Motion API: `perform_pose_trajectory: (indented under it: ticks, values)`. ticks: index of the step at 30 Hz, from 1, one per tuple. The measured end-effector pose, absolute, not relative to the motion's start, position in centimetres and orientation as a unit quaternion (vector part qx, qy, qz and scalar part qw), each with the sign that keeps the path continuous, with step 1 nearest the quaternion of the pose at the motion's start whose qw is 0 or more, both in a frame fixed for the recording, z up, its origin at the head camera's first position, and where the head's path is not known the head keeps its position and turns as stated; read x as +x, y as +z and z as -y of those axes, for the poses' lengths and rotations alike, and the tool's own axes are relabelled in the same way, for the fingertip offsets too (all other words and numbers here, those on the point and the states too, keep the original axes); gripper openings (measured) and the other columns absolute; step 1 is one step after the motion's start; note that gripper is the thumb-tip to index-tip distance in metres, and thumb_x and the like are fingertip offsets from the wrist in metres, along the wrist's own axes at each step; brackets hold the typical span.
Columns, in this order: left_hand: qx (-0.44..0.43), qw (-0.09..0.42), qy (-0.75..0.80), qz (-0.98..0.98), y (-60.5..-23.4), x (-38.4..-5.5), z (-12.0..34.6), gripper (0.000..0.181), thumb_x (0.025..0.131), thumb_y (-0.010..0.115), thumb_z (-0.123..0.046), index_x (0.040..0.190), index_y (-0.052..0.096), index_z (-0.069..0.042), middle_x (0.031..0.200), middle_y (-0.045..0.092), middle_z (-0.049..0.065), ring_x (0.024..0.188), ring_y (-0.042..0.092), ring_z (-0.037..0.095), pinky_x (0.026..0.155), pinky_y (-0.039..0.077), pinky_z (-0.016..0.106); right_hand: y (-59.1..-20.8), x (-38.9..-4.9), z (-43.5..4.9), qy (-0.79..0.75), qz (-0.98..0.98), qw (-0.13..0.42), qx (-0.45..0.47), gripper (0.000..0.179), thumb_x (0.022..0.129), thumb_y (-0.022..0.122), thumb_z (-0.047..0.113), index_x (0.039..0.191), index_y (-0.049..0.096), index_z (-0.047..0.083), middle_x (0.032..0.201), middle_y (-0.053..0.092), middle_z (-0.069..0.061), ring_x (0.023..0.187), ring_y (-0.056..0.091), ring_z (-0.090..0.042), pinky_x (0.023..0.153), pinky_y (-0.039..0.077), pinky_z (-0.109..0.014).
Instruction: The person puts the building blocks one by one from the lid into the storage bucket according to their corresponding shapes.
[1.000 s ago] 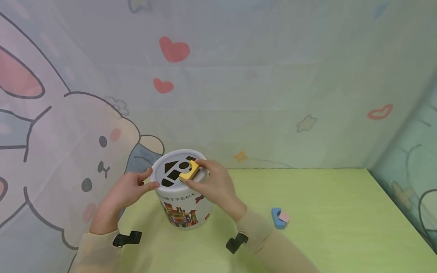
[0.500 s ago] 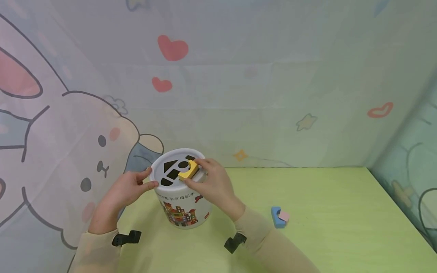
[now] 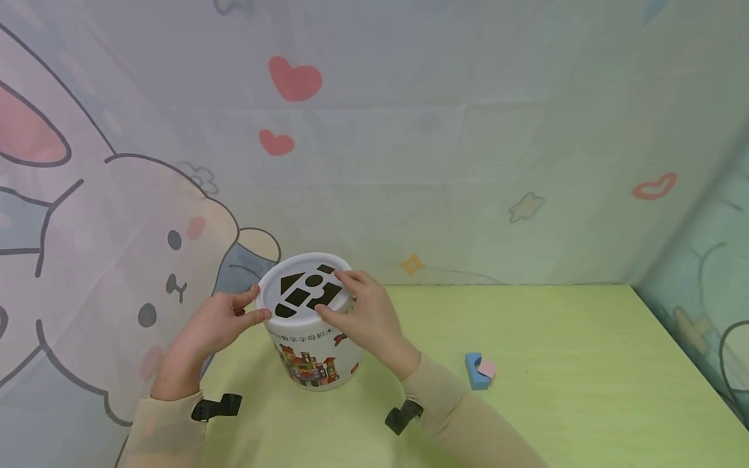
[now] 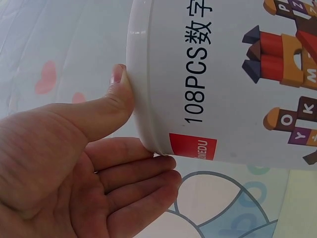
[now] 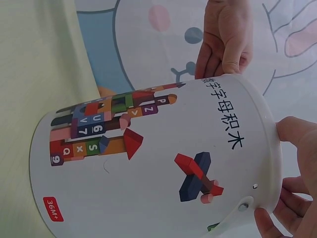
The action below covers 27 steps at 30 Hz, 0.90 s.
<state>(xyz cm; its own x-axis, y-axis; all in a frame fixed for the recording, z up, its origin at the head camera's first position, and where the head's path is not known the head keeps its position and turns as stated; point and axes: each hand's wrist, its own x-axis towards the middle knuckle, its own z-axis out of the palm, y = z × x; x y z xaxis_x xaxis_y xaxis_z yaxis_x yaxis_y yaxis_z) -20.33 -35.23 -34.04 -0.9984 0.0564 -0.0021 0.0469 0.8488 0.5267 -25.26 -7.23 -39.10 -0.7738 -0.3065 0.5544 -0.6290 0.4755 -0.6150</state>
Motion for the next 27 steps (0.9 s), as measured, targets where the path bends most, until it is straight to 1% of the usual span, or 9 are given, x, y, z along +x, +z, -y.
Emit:
perform_pose_trajectory:
  ticks: [1,3,6,10,13,16,19,22,27]
  values:
    - [0.027,0.009,0.273,-0.961,-34.0,-20.3,35.2,0.081,0.101,0.075,-0.047,0.16,0.043,-0.001,0.075,0.044,0.005,0.066,0.04,0.023,0.061,0.039,0.038,-39.1,-25.3,7.3,0.429,0.838,0.187,0.279,0.069,0.089,0.088,0.04,0.143,0.069,0.002,0.134,0.069,-0.01,0.119,0.068,-0.027,0.094,0.057,-0.041]
    - [0.029,0.006,0.27,-0.962,-34.0,-20.2,35.3,0.081,0.101,0.075,-0.048,0.159,0.044,0.0,0.079,0.053,0.006,0.067,0.042,0.022,0.062,0.039,0.038,-39.1,-25.2,7.3,0.429,0.838,0.185,0.28,0.069,0.089,0.088,0.041,0.143,0.069,0.003,0.135,0.069,-0.01,0.119,0.068,-0.027,0.094,0.057,-0.04]
    - [0.029,0.01,0.271,-0.962,-34.0,-20.1,35.3,0.082,0.101,0.074,-0.048,0.16,0.042,-0.001,0.081,0.056,0.009,0.068,0.041,0.023,0.063,0.039,0.039,-39.2,-25.4,7.0,0.445,0.83,0.172,0.29,0.067,0.09,0.088,0.037,0.144,0.068,0.002,0.136,0.068,-0.012,0.116,0.069,-0.028,0.09,0.059,-0.041]
    - [0.029,0.013,0.273,-0.961,-34.0,-20.0,35.4,0.083,0.101,0.073,-0.049,0.16,0.041,0.0,0.089,0.063,0.017,0.071,0.043,0.024,0.064,0.039,0.039,-39.4,-26.2,5.7,0.525,0.783,0.117,0.313,0.058,0.095,0.084,0.025,0.145,0.067,0.001,0.14,0.067,-0.014,0.119,0.068,-0.029,0.087,0.061,-0.04]
    - [0.028,0.012,0.276,-0.961,-33.9,-20.0,35.2,0.083,0.101,0.074,-0.049,0.16,0.042,0.0,0.101,0.069,0.023,0.072,0.043,0.025,0.064,0.04,0.039,-39.7,-27.0,4.2,0.586,0.745,0.073,0.311,0.052,0.099,0.081,0.019,0.145,0.066,0.002,0.142,0.067,-0.011,0.125,0.066,-0.027,0.091,0.06,-0.037]
    - [0.027,0.012,0.278,-0.96,-33.8,-20.0,35.1,0.082,0.101,0.074,-0.047,0.16,0.042,0.0,0.103,0.07,0.025,0.073,0.045,0.025,0.064,0.04,0.039,-40.0,-27.8,2.4,0.605,0.74,0.055,0.29,0.048,0.102,0.077,0.022,0.146,0.067,0.007,0.143,0.067,-0.006,0.126,0.066,-0.023,0.094,0.058,-0.035]
    - [0.026,0.011,0.274,-0.961,-33.8,-20.1,35.0,0.081,0.101,0.075,-0.047,0.16,0.043,0.0,0.101,0.069,0.024,0.077,0.05,0.027,0.065,0.041,0.039,-40.3,-28.4,0.6,0.599,0.751,0.053,0.274,0.045,0.104,0.075,0.024,0.146,0.068,0.011,0.142,0.068,-0.004,0.127,0.065,-0.022,0.098,0.057,-0.037]
    - [0.03,0.005,0.264,-0.964,-33.9,-20.2,35.0,0.08,0.101,0.075,-0.047,0.159,0.045,0.0,0.121,0.07,0.032,0.087,0.056,0.03,0.067,0.044,0.04,-40.6,-28.7,-1.3,0.586,0.766,0.045,0.262,0.044,0.105,0.073,0.026,0.147,0.068,0.013,0.141,0.069,-0.004,0.127,0.065,-0.023,0.1,0.056,-0.041]
    - [0.032,0.005,0.264,-0.964,-33.9,-20.2,34.9,0.08,0.101,0.075,-0.047,0.158,0.045,0.0,0.137,0.062,0.037,0.092,0.059,0.032,0.07,0.045,0.041,-41.7,-29.1,-4.2,0.562,0.786,0.023,0.257,0.045,0.106,0.071,0.027,0.149,0.066,0.013,0.144,0.068,-0.006,0.129,0.064,-0.027,0.102,0.054,-0.046]
